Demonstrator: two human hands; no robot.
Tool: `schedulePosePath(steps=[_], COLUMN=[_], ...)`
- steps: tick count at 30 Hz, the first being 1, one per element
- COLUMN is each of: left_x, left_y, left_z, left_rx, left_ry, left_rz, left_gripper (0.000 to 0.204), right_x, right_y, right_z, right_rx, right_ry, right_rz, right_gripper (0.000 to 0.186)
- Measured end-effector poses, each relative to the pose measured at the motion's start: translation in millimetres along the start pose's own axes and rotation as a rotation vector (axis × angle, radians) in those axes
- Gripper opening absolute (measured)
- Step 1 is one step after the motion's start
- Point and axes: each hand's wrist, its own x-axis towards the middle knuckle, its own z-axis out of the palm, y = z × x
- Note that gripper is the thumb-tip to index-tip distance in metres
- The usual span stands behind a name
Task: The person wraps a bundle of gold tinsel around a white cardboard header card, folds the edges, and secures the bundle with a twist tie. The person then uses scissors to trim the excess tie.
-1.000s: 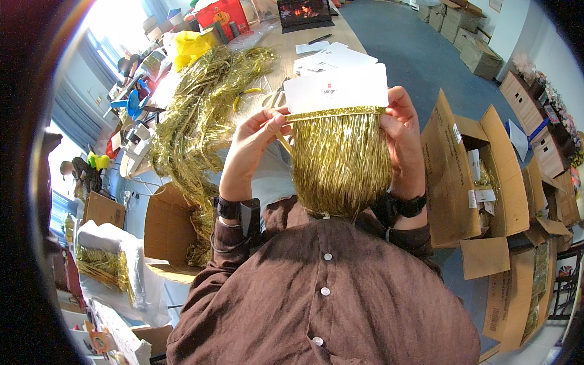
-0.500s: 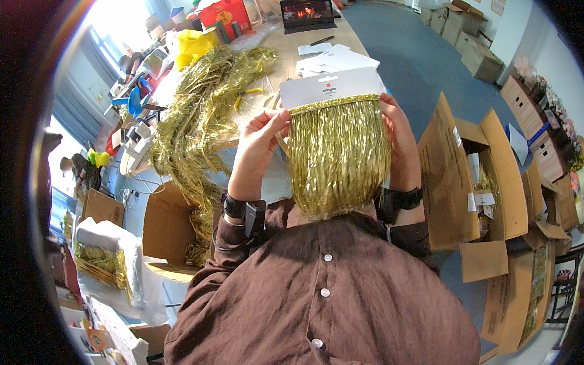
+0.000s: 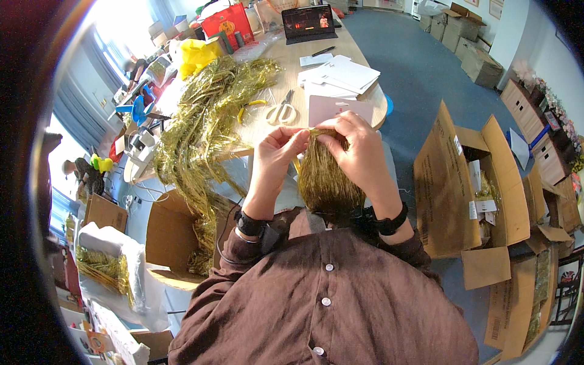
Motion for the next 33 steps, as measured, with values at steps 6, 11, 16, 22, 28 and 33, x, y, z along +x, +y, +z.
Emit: schedulePosePath(steps=[6,11,16,22,28,33], left_x=[-2.7,-6.1,-11.1,-8.1,4.2,10.1], left_y=[8.1,11.8,17.5,21.6,23.7,17.0], left_z=[3.6,9.1,13.1,7.0,-17.5,-35.2], left_rx=[0.031,0.029,0.049,0.014,0.156,0.175], left_ry=[0.018,0.053,0.025,-0.07,-0.072,-0.079], left_rz=[0.017,0.067,0.051,-0.022,-0.026,-0.019], left_gripper=[0.021,0.02,0.019,0.019,0.017,0.018], right_x=[-5.2,-1.5,-1.7,-2.9,-6.6,-6.1], right_y=[0.6,-6.6,-8.7,-2.7,9.6,20.7], right_z=[-6.8,-1.8,-4.9,-8.8,-19.8,-26.7], right_rx=[0.297,0.315,0.305,0.444,0.847,1.019], right_ry=[-0.072,-0.014,-0.001,0.025,0.037,0.079], right_rz=[0.156,0.113,0.106,0.128,0.23,0.18], right_gripper=[0.019,0.02,0.021,0.022,0.023,0.022])
